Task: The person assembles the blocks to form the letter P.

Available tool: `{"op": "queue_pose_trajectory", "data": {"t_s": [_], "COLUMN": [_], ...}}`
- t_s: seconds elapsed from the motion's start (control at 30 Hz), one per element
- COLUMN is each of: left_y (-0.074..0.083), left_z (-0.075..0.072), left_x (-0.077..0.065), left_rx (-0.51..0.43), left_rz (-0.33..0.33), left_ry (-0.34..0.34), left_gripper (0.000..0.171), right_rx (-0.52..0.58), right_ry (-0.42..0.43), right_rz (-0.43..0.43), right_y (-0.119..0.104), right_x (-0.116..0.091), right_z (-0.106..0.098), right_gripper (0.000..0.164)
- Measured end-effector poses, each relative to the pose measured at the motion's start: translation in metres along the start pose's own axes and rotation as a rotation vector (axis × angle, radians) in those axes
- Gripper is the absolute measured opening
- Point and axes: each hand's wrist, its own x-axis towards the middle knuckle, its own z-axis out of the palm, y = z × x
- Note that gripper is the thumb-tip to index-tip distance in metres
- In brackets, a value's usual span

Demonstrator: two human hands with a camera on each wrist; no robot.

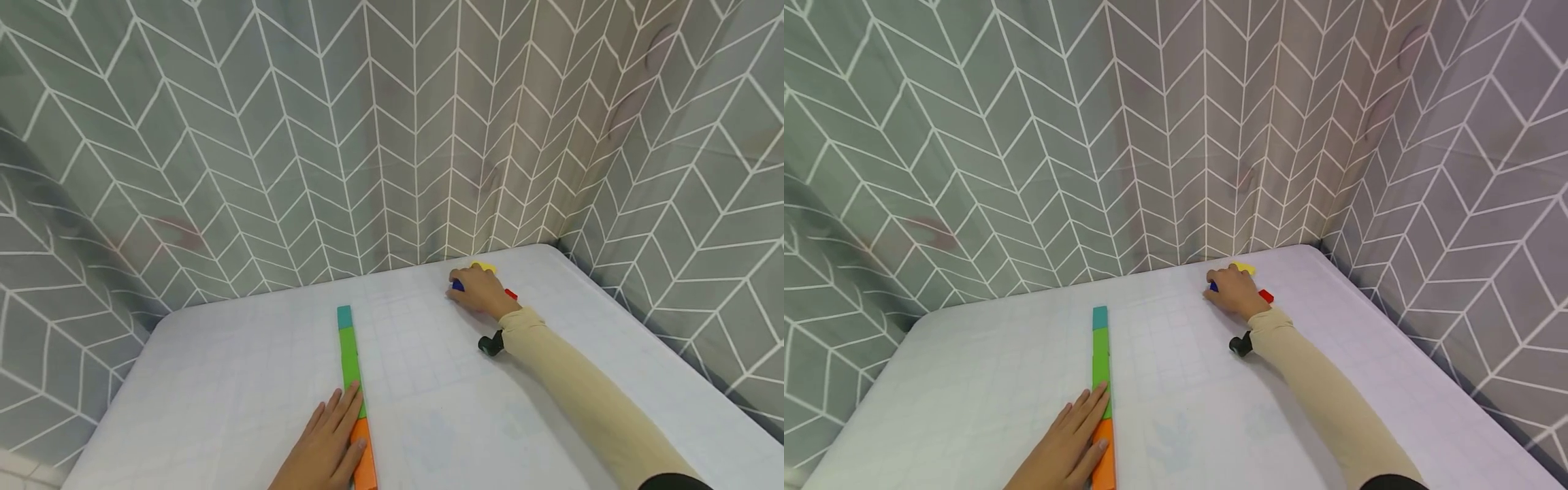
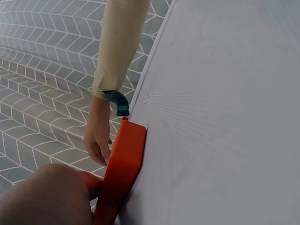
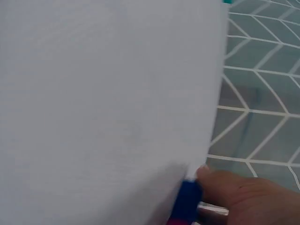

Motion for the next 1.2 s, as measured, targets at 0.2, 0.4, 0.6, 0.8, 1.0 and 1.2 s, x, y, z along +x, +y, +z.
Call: {"op": "queue_pose_trajectory", "data": {"t_s": [0.2, 0.4, 0.6, 0.8, 1.0, 1.2], "left_y": [0.0, 0.0, 0.0, 0.001, 0.002, 0.003], "left_z": [0.0, -0.002, -0.004, -0.007, -0.012, -0.014], "left_x": [-0.002, -0.001, 0.001, 0.0, 0.003, 0.005], "left_rx": [0.013, -0.002, -0.032, -0.051, -0.081, -0.113], "left_rz": [-0.007, -0.013, -0.031, -0.059, -0.121, -0.162], "left_ry": [0.005, -0.023, -0.073, -0.115, -0.201, -0.27], "left_gripper": [0.061, 0.061, 0.062, 0.063, 0.067, 0.071], "right_rx": [-0.045, 0.085, 0.237, 0.249, 0.23, 0.144], "right_ry": [0.01, 0.015, 0.025, 0.037, 0.031, -0.04], "right_rz": [0.021, -0.026, -0.119, -0.225, -0.272, -0.244], "right_y": [0.001, -0.018, -0.067, -0.113, -0.142, -0.16], "right_x": [-0.001, 0.002, 0.014, 0.031, 0.044, 0.049], "right_z": [-0.001, -0.004, 0.003, 0.017, 0.022, 0.028], "right_gripper": [0.049, 0.038, 0.045, 0.046, 0.044, 0.044]}}
